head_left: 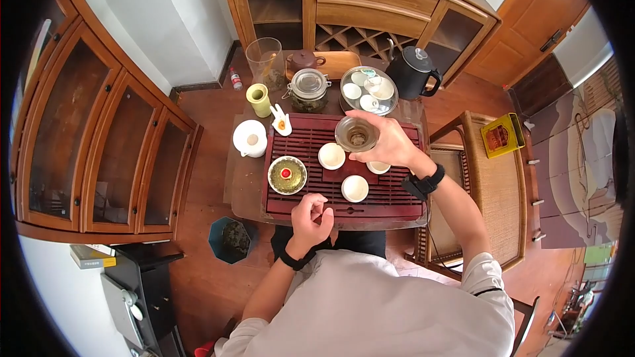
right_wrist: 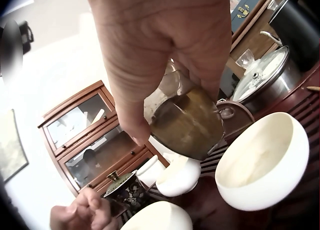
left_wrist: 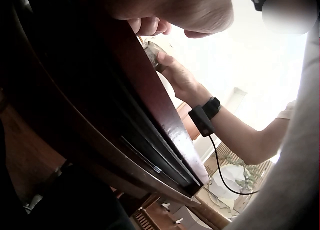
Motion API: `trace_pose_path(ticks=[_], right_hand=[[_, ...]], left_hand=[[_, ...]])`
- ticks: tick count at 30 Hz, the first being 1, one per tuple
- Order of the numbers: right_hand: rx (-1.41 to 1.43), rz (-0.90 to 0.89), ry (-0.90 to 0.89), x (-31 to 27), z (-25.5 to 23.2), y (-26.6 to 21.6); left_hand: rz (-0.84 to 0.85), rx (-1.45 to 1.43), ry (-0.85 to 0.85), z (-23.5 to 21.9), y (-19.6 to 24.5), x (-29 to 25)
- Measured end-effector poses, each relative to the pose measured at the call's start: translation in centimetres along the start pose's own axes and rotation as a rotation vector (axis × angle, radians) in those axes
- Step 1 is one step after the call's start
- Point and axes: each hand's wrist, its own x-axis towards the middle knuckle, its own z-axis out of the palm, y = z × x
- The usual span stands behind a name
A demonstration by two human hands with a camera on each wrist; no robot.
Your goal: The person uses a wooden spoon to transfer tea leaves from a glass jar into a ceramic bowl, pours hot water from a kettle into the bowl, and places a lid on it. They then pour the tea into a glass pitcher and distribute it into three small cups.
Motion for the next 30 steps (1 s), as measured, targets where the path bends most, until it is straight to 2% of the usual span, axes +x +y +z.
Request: trace_pose_path(ticks=[17, 27, 30], right_hand=[[-0.178, -0.115, -0.068, 0.29, 0.30, 0.46], [-0.182, -0.082, -0.074, 0.40, 0.37, -0.19], [-0.179, -0.142, -0.079, 0.45, 0.33, -0.11]], left_hand=[[0.013, 0.002, 0.011, 0.15, 0.02, 0.01], [0.000, 0.006, 0.012, 0.09, -0.16, -0.14], [0.002, -0.002, 0.010, 0.06, -0.03, -0.07]])
